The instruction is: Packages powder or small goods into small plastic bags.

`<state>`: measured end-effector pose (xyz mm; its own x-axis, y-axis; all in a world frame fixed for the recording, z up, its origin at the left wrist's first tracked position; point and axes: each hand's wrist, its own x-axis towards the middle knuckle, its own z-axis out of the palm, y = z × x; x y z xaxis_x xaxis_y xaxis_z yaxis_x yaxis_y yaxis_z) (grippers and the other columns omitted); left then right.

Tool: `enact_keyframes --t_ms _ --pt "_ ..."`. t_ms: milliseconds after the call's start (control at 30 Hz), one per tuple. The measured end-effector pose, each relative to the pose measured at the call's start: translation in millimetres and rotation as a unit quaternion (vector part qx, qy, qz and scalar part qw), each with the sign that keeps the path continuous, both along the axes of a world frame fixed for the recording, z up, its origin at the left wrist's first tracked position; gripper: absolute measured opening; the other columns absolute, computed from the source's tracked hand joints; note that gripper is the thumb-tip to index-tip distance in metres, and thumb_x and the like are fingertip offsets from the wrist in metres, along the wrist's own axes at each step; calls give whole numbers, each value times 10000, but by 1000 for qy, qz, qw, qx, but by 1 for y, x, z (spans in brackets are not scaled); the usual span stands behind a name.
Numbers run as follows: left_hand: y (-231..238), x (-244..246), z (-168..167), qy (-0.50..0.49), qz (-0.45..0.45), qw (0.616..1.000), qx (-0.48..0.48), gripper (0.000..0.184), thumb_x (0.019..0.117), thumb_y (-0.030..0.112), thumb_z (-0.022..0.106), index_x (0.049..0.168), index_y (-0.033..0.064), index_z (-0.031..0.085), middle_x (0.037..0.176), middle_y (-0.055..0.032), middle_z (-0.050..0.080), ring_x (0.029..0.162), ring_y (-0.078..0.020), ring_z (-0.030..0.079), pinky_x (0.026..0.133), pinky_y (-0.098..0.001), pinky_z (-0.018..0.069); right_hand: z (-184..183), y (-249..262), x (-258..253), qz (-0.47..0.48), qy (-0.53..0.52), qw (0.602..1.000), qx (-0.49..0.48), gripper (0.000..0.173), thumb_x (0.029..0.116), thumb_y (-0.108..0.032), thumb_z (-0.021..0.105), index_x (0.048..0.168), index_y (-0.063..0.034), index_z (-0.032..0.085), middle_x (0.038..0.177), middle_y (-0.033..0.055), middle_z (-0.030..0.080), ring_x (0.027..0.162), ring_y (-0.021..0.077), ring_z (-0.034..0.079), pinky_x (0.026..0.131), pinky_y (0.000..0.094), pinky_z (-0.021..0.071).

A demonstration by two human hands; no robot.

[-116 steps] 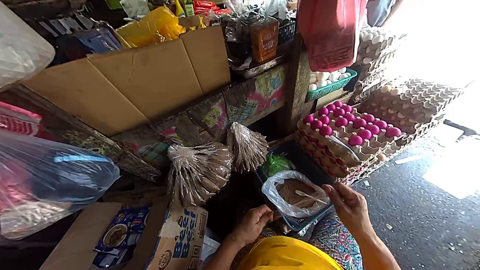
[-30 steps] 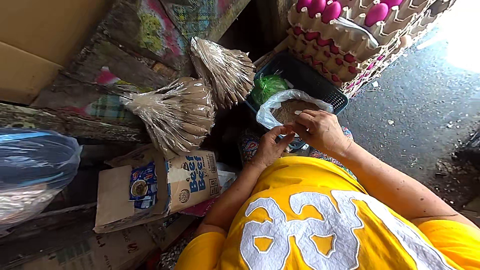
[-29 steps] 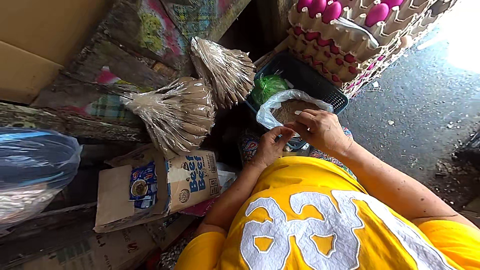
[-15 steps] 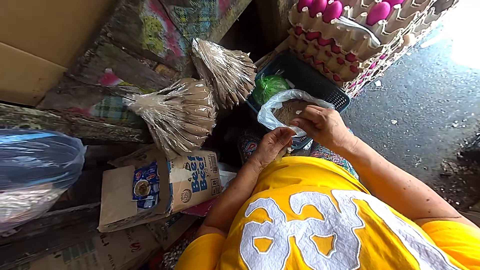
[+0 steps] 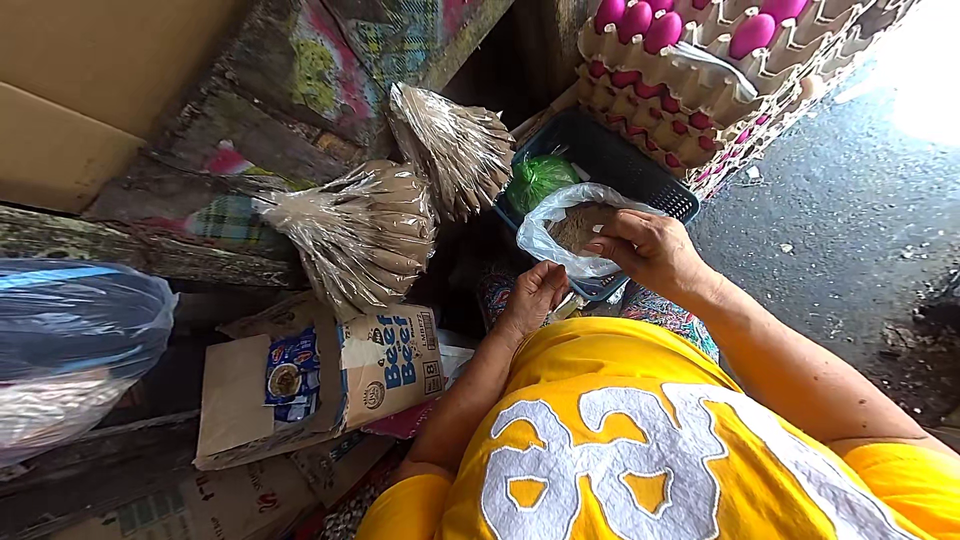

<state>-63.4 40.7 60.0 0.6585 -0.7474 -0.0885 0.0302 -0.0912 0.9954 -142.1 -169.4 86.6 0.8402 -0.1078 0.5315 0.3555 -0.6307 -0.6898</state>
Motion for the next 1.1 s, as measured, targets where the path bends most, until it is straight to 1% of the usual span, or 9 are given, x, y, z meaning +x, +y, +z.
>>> enact_keyframes --t_ms 333,367,433,467,533,800,933,1000,1100 --pt "26 19 -24 42 45 998 29 228 1070 185 481 884 126 599 570 95 465 481 8 420 502 -156 393 -1 -1 5 -40 -1 999 8 334 1029 -258 610 799 -17 633 739 86 591 667 156 576 609 314 456" --pt "27 19 -27 -2 55 996 76 251 1086 201 466 913 90 610 606 69 489 522 -4 451 531 -168 413 -3 0 7 -35 0 999 -3 346 1032 -262 605 790 -15 626 727 92 581 658 180 576 597 338 455" --pt "29 20 -27 -70 34 987 137 308 1094 235 454 1105 9 663 934 -52 674 868 -103 638 838 -309 540 -8 4 11 -24 12 999 -33 366 1036 -280 596 791 -10 631 724 111 589 645 232 598 571 397 470" --pt "27 19 -26 -88 15 987 131 340 1092 235 455 1206 -14 656 1120 -109 688 1044 -157 649 968 -372 523 -11 6 12 -19 20 998 -48 368 1033 -289 595 798 -9 643 730 118 604 645 250 616 562 418 485" --pt "17 12 -19 -107 -3 990 92 348 1073 209 491 1301 -10 636 1272 -133 654 1162 -165 624 1036 -371 495 -17 11 15 -2 32 997 -69 369 1034 -295 583 804 -11 638 734 125 604 657 275 626 565 440 486" --pt "-7 3 -7 -85 5 996 -8 166 1027 67 575 1082 -13 710 975 -33 733 902 -48 676 871 -255 562 -15 15 12 -17 10 993 -118 392 1035 -296 558 755 -26 604 701 129 598 663 301 636 576 445 478" --pt "-6 -1 -10 -123 27 992 4 146 1004 63 613 1060 9 737 1079 -34 678 1023 -47 627 939 -242 522 -10 13 8 -7 10 996 -85 421 1045 -332 552 751 -36 607 684 101 570 636 257 600 568 413 459" --pt "-5 -1 -9 -117 48 992 -12 141 991 60 628 1055 26 749 1122 -30 624 1065 -60 579 940 -225 498 -8 14 7 7 11 1000 -14 385 1057 -317 525 831 -35 660 749 75 591 665 184 585 589 357 461" --pt "-5 3 -4 -80 92 988 -100 149 995 53 621 1078 41 744 1083 2 666 1023 -64 618 914 -252 532 -11 16 2 25 61 996 56 418 1073 -374 478 1145 -13 675 1022 104 669 868 149 659 768 332 561"
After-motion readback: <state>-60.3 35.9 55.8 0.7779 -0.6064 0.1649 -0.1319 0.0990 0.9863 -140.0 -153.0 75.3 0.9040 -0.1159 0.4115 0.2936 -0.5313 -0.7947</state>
